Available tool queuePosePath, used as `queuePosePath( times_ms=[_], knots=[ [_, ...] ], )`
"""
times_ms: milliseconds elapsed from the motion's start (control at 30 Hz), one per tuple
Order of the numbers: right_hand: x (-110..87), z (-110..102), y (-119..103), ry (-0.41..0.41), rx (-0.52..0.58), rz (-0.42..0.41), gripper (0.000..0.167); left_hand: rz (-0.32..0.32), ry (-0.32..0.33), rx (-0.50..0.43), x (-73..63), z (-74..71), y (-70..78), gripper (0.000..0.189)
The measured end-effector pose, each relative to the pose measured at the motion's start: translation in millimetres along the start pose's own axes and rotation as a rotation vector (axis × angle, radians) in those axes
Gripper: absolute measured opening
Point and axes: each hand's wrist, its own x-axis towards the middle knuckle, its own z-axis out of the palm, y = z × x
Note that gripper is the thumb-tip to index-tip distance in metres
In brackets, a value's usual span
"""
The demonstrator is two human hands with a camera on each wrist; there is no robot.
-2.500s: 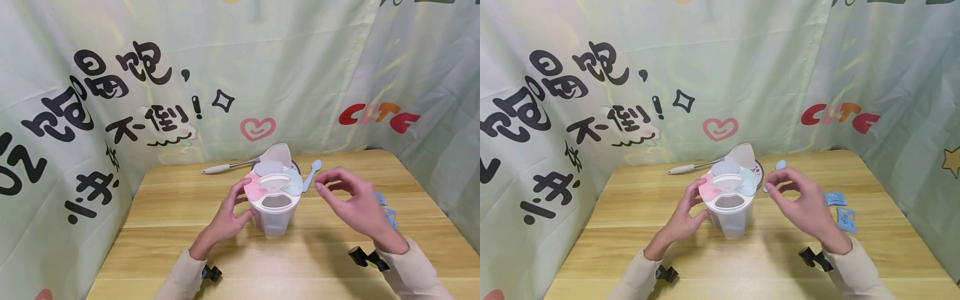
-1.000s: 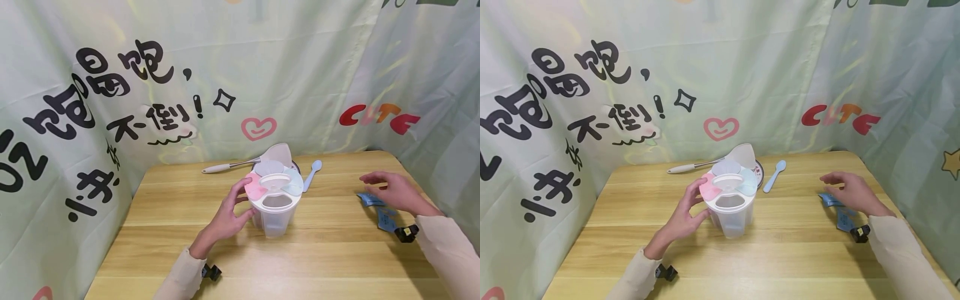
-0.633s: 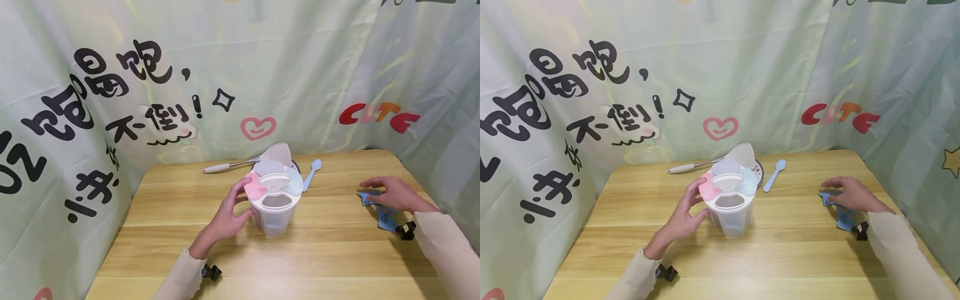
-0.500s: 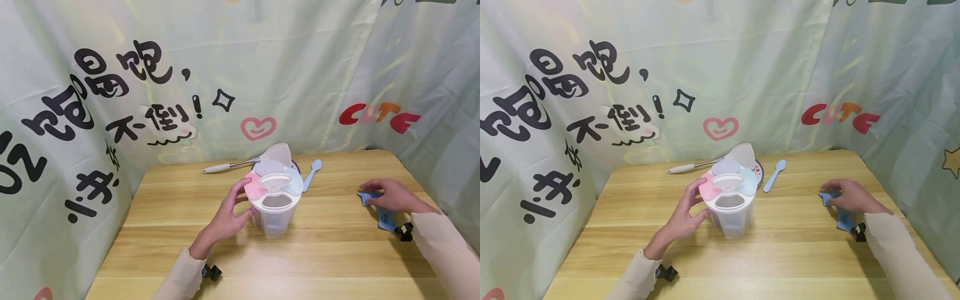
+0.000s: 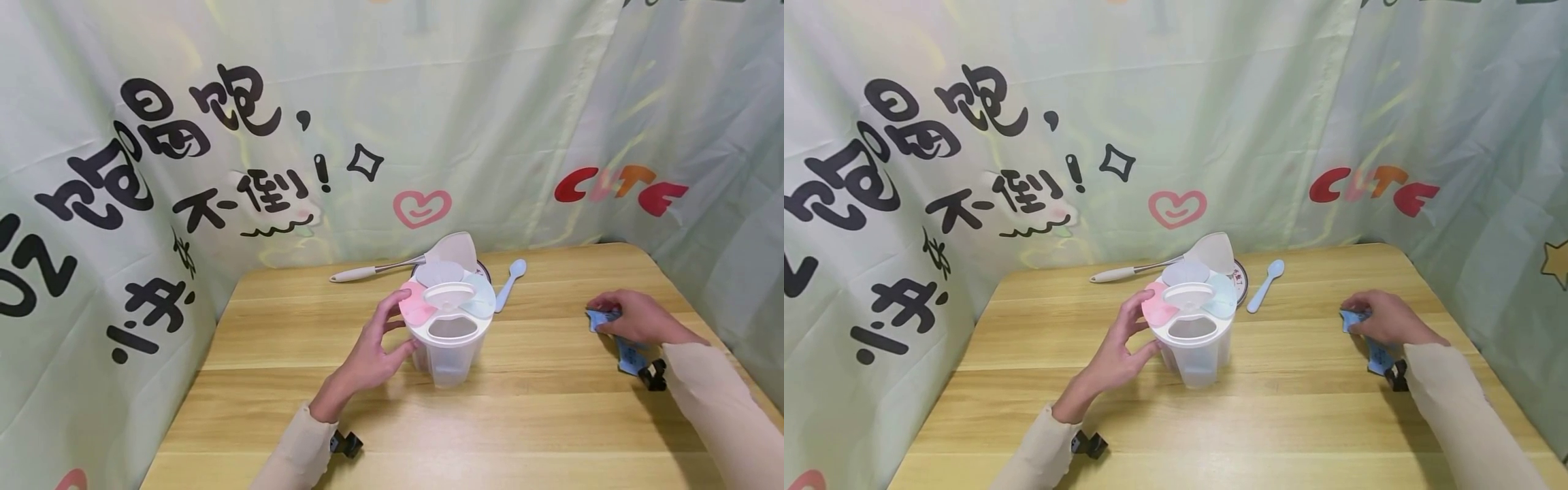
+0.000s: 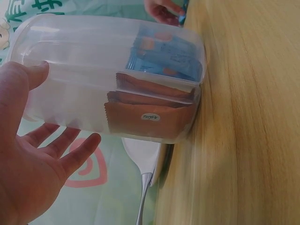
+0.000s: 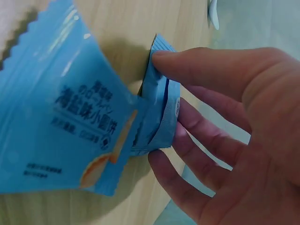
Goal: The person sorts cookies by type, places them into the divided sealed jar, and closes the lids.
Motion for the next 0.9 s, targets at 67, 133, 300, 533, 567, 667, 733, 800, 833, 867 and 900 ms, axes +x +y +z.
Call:
queuePosePath(
  times_ms=[67, 133, 300, 533, 567, 667, 733, 800, 833, 867, 900],
  knots=[
    [2.4, -1.7, 0.0, -0.006, -0.010, -0.004, 0.046, 0.004, 0.001, 0.001, 0.2, 0.3, -0.3, 0.084],
    [4.0, -3.4, -0.9, -0.008, -0.013, -0.011, 0.043, 0.003, -0.001, 0.001, 0.5, 0.7, -0.3, 0.084],
    [3.7, -4.9, -3.9, 0.011, -0.017, -0.008, 0.034, 0.000, -0.003, 0.004, 0.8, 1.1, -0.1, 0.084],
    [1.2, -3.7, -5.5, 0.047, 0.040, -0.020, 0.019, -0.008, -0.008, 0.002, 0.6, 0.2, 0.6, 0.085],
    [1.1, -3.8, -5.5, 0.057, 0.049, -0.026, 0.019, -0.007, -0.008, 0.002, 0.6, 0.1, 0.7, 0.085],
    [1.2, -4.6, -7.2, 0.087, 0.074, -0.034, 0.020, 0.005, -0.006, 0.002, 0.5, 0.1, 0.4, 0.084],
    [1.1, -5.5, -10.4, 0.110, 0.080, -0.030, 0.022, 0.014, -0.005, 0.002, 0.5, 0.1, 0.0, 0.084],
    [0.7, -7.0, -15.5, 0.126, 0.090, -0.022, 0.024, 0.022, -0.003, 0.001, 0.3, 0.2, -0.4, 0.084],
    [0.6, -7.8, -18.5, 0.134, 0.098, -0.017, 0.025, 0.021, -0.002, 0.001, 0.3, 0.1, -0.4, 0.084],
    [0.3, -8.8, -22.0, 0.142, 0.105, -0.012, 0.027, 0.020, -0.002, 0.000, 0.3, 0.2, -0.5, 0.084],
    [0.2, -9.8, -25.7, 0.149, 0.112, -0.011, 0.028, 0.020, -0.002, 0.000, 0.1, 0.1, -0.4, 0.084]
  ],
)
